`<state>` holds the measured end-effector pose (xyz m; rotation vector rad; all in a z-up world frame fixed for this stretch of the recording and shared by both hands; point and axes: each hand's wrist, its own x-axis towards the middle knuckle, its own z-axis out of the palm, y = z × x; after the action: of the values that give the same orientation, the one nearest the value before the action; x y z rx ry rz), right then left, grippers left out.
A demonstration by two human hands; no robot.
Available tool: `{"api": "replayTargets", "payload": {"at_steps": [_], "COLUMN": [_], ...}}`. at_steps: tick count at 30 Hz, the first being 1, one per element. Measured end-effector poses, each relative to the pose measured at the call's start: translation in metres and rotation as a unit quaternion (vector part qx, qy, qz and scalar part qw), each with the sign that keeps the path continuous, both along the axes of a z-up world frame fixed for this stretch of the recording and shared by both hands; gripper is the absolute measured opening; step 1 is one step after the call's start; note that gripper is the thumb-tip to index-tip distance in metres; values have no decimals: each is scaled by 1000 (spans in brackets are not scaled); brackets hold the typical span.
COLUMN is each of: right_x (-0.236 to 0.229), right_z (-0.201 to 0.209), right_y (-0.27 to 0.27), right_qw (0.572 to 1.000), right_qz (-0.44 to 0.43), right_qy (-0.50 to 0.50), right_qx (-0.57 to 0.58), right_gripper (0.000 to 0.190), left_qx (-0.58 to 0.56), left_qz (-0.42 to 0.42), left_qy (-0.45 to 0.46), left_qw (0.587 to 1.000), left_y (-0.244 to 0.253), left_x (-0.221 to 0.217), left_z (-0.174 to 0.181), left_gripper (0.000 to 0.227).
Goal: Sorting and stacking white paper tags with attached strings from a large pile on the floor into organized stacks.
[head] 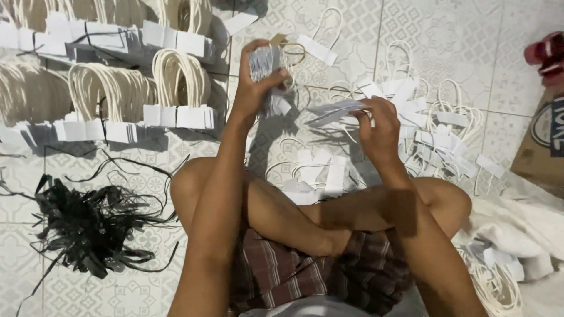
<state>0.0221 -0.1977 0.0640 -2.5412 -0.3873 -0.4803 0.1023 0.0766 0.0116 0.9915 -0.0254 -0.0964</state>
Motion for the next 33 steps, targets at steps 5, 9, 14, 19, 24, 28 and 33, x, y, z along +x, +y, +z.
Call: {"api": "replayTargets", "payload": {"at_steps": [5, 9, 14, 19, 24, 28, 33], "right_x": [-29, -48, -61, -74, -85, -86, -83], "right_z": [33, 7, 35, 30, 55, 27, 16], "right_y": [-15, -46, -20, -26, -26, -37, -17], "right_qw": [946, 917, 839, 890, 816, 831, 847], "right_qz": [-71, -124, -150, -171, -140, -106, 30], "right_qy": [68, 62, 69, 53, 101, 170, 362], "right_qx": [309, 373, 518, 419, 552, 520, 389], "right_gripper": [12, 14, 18, 20, 25, 22, 9], "left_qx": [29, 96, -14, -40, -62, -106, -80], "left_qz": [-109, -152, -155, -94, 19, -4, -170], "left_qy": [8, 22, 99, 137, 200, 227, 166], "left_qw": [994, 984, 983, 985, 978, 968, 968], "left_y": [-23, -28, -29, -34, -28, -25, -40], "left_x": [-32, -68, -82, -97, -98, -103, -118], "left_z": [-4, 36, 43, 19, -8, 13, 8], "left_gripper": [68, 74, 65, 57, 61, 49, 64]}}
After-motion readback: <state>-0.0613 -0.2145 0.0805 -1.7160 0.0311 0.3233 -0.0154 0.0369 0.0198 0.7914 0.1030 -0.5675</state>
